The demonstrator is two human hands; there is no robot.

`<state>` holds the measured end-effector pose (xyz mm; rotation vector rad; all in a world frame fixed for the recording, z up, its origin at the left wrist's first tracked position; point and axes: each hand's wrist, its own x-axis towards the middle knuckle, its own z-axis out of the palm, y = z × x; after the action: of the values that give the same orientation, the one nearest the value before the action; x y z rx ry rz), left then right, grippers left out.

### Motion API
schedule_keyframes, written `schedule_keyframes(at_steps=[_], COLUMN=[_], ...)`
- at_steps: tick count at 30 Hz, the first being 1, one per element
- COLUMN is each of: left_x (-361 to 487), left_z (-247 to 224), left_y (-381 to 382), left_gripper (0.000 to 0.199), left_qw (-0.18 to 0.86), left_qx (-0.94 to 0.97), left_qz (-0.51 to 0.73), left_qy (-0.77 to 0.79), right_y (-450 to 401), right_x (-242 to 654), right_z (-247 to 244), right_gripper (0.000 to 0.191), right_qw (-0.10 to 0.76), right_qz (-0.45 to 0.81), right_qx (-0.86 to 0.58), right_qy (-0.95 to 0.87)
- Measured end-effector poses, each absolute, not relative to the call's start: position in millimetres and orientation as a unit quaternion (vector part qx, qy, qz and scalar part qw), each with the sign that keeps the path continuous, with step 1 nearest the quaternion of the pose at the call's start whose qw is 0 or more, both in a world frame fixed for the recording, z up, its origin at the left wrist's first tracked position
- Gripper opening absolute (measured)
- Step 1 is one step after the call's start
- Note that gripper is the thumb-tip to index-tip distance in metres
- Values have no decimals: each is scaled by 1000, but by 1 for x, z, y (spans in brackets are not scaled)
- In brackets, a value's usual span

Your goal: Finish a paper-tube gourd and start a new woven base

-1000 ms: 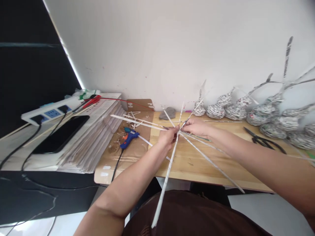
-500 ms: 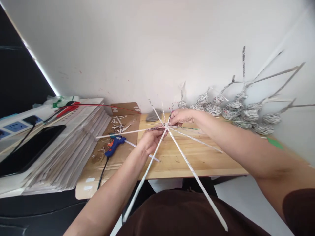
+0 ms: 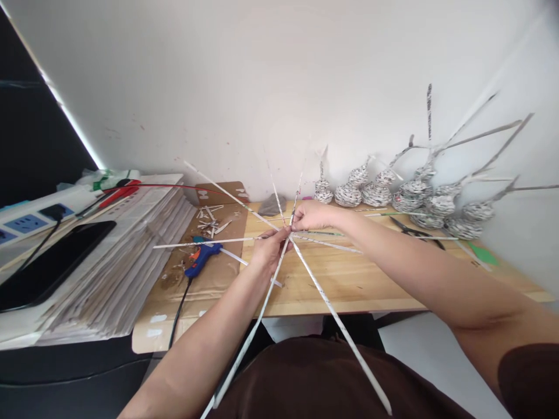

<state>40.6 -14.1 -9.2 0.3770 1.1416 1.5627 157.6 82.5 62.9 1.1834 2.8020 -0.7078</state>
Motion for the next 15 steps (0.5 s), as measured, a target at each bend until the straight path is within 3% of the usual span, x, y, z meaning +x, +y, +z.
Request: schedule_keyframes(at_steps=[9,15], left_x=[40,36], left_z=[-13,-16], left_y=[-13,-16], left_gripper=[24,25], left_qw=[519,527], left_qx=[179,195], left_qz=[662,649], left_qy=[510,513], right_y=[74,69], right_x=[157,159], right_z=[55,56], right_gripper=[19,18], right_qw=[-21,6], right_qz=[-175,-160], right_qx=[390,375], right_qy=[904,913])
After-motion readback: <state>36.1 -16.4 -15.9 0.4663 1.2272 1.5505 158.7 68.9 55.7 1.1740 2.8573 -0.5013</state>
